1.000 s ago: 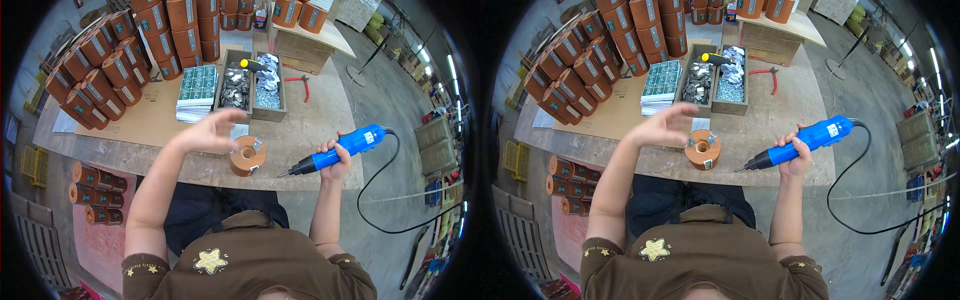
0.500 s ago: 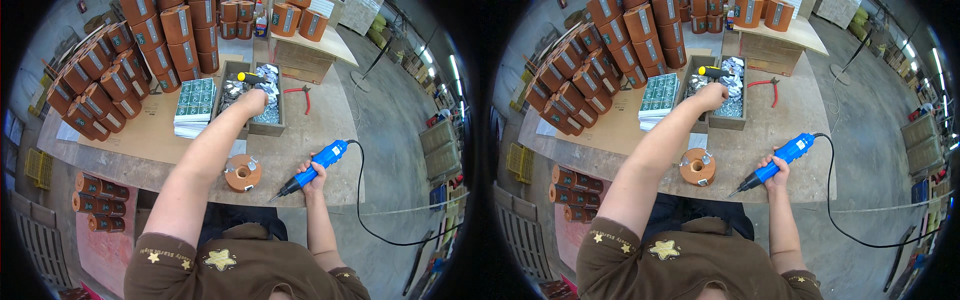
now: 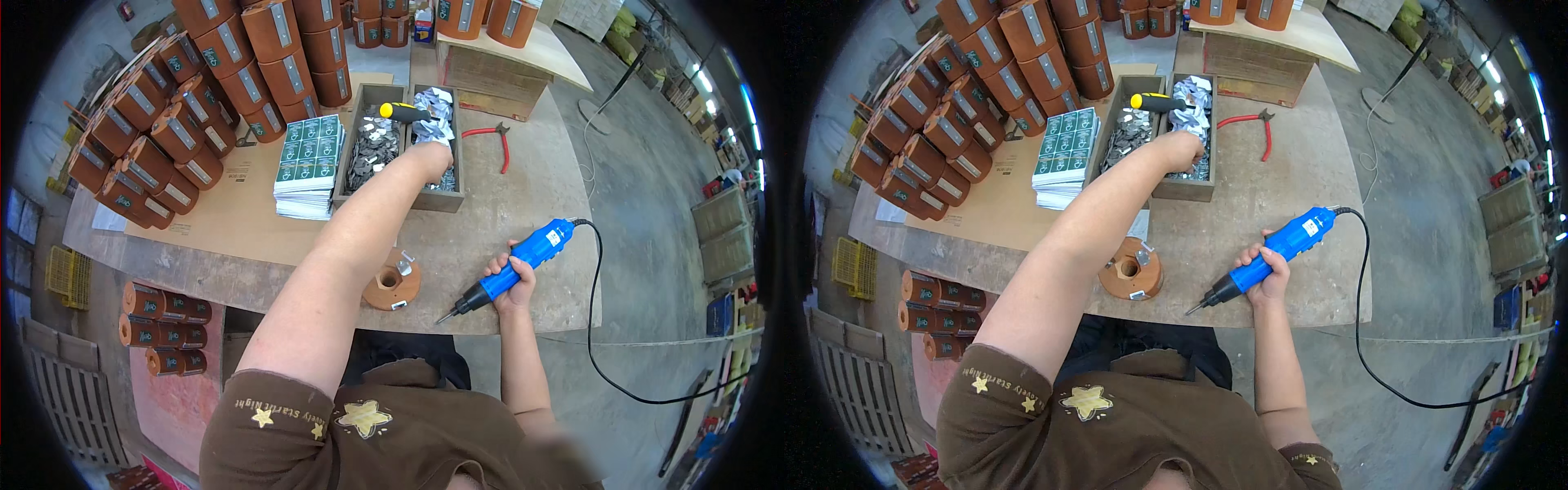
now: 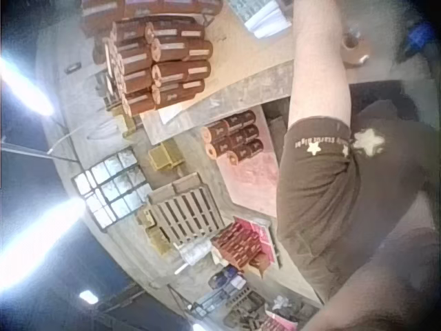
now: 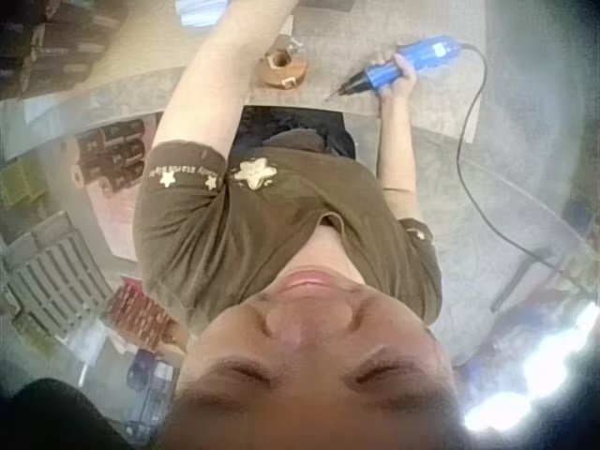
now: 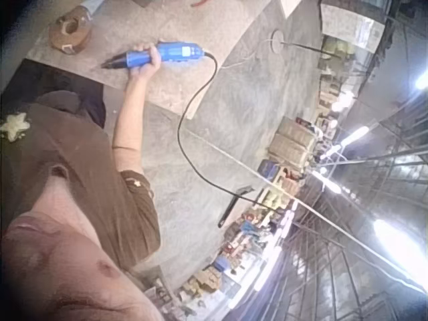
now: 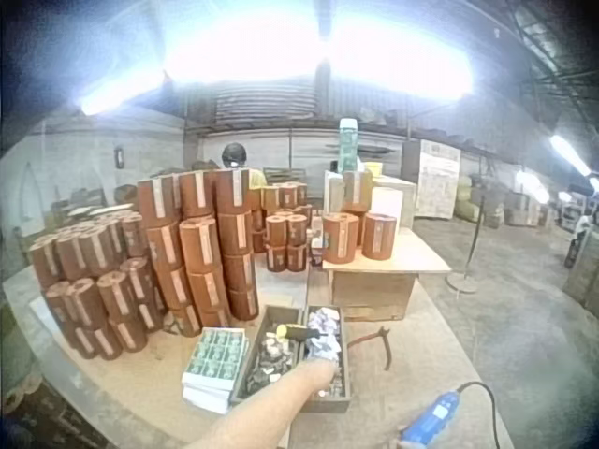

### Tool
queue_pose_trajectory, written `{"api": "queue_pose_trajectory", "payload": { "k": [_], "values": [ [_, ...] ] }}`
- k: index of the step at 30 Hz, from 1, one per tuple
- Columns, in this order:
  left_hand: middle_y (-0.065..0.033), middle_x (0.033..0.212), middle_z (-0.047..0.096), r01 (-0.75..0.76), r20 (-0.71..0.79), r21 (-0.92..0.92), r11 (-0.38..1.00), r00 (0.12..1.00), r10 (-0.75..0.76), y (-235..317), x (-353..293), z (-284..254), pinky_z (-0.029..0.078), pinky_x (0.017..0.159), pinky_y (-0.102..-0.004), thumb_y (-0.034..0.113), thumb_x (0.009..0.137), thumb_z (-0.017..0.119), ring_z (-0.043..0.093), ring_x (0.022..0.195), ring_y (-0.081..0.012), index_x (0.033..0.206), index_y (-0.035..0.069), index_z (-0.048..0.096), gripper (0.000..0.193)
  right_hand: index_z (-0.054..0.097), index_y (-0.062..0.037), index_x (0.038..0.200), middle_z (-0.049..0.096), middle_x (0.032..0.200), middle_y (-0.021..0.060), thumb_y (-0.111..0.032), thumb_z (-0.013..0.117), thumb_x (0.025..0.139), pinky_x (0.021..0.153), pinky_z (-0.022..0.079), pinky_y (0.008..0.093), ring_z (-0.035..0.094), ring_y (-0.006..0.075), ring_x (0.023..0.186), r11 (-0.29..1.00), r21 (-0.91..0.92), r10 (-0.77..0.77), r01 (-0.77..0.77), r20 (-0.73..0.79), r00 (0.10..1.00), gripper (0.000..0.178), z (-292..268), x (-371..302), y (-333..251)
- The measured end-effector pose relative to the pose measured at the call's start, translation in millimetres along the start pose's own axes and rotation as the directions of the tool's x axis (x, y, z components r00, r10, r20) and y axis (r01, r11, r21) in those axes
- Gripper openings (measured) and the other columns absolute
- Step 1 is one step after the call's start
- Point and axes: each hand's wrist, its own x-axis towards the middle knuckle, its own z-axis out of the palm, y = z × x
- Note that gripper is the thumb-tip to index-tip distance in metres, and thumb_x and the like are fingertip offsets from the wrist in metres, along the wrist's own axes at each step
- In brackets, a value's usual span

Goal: Assembling small cylindrical wooden or bamboo components using an electric screwdriver and a manual screwdriver.

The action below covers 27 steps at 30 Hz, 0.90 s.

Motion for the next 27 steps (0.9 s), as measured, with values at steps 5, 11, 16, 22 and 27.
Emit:
{"api": "queue_pose_trajectory", "payload": {
  "k": [5, 11, 16, 22, 27],
  "values": [
    [-0.0119, 0.088, 0.061, 0.054, 0.0, 0.048, 0.997, 0.999, -0.054, 5.6, -16.5, -11.2, 0.047, 0.07, -0.0374, 0.01, 0.066, 0.059, 0.059, 0.085, -0.0263, 0.085, 0.01, 0.064, 0.019, 0.042, -0.0072, 0.106, 0.048, 0.067, 0.0066, -0.012, 0.054, 0.066, 0.057, 0.042, 0.035, 0.047, 0.019, 0.059, 1.0, -0.002, 0.006, -0.006, -0.002, 1.0, 0.042, 0.8, 0.6, 1.7],
    [-0.0075, 0.088, 0.056, 0.119, -0.302, 0.081, 0.99, 0.949, -0.089, 14.3, -24.3, -6.1, 0.045, 0.071, -0.036, 0.017, 0.066, 0.064, 0.056, 0.087, -0.0237, 0.077, 0.014, 0.066, 0.011, 0.04, -0.0086, 0.107, 0.048, 0.067, 0.0082, -0.011, 0.053, 0.067, 0.059, 0.042, 0.0377, 0.047, 0.0211, 0.06, 1.0, 0.015, 0.013, -0.013, 0.006, 1.0, 0.042, -3.6, 2.5, -0.9],
    [-0.0099, 0.08, 0.06, 0.021, -0.423, -0.37, 0.929, 0.886, -0.189, 9.7, -51.3, -23.2, 0.045, 0.068, -0.0345, 0.015, 0.068, 0.062, 0.057, 0.077, -0.0287, 0.084, 0.01, 0.065, 0.017, 0.04, -0.0086, 0.106, 0.049, 0.066, 0.0084, -0.011, 0.053, 0.067, 0.059, 0.042, 0.0378, 0.048, 0.0211, 0.06, 1.0, 0.019, 0.007, -0.008, 0.019, 1.0, 0.041, -1.1, 3.0, 0.9],
    [-0.0068, 0.063, 0.059, -0.171, -0.437, -0.828, 0.535, 0.795, -0.422, 33.1, -137.9, -47.2, 0.041, 0.055, -0.024, 0.018, 0.076, 0.058, 0.053, 0.059, -0.0105, 0.079, -0.003, 0.062, 0.022, 0.041, -0.0078, 0.105, 0.048, 0.065, 0.0076, -0.012, 0.054, 0.067, 0.058, 0.042, 0.0369, 0.048, 0.0203, 0.059, 1.0, 0.011, 0.001, -0.001, -0.003, 1.0, 0.04, -0.8, -0.6, -0.5],
    [0.0005, 0.063, 0.054, -0.233, -0.37, -0.922, 0.309, 0.763, -0.531, 45.1, -218.6, -25.3, 0.039, 0.052, -0.0218, 0.018, 0.081, 0.055, 0.048, 0.059, -0.0063, 0.083, -0.001, 0.063, 0.021, 0.044, -0.0069, 0.103, 0.047, 0.064, 0.0064, -0.014, 0.055, 0.066, 0.056, 0.042, 0.0355, 0.047, 0.0191, 0.059, 1.0, -0.013, 0.003, -0.003, -0.001, 1.0, 0.039, 0.1, -3.8, -1.7]
  ]
}}
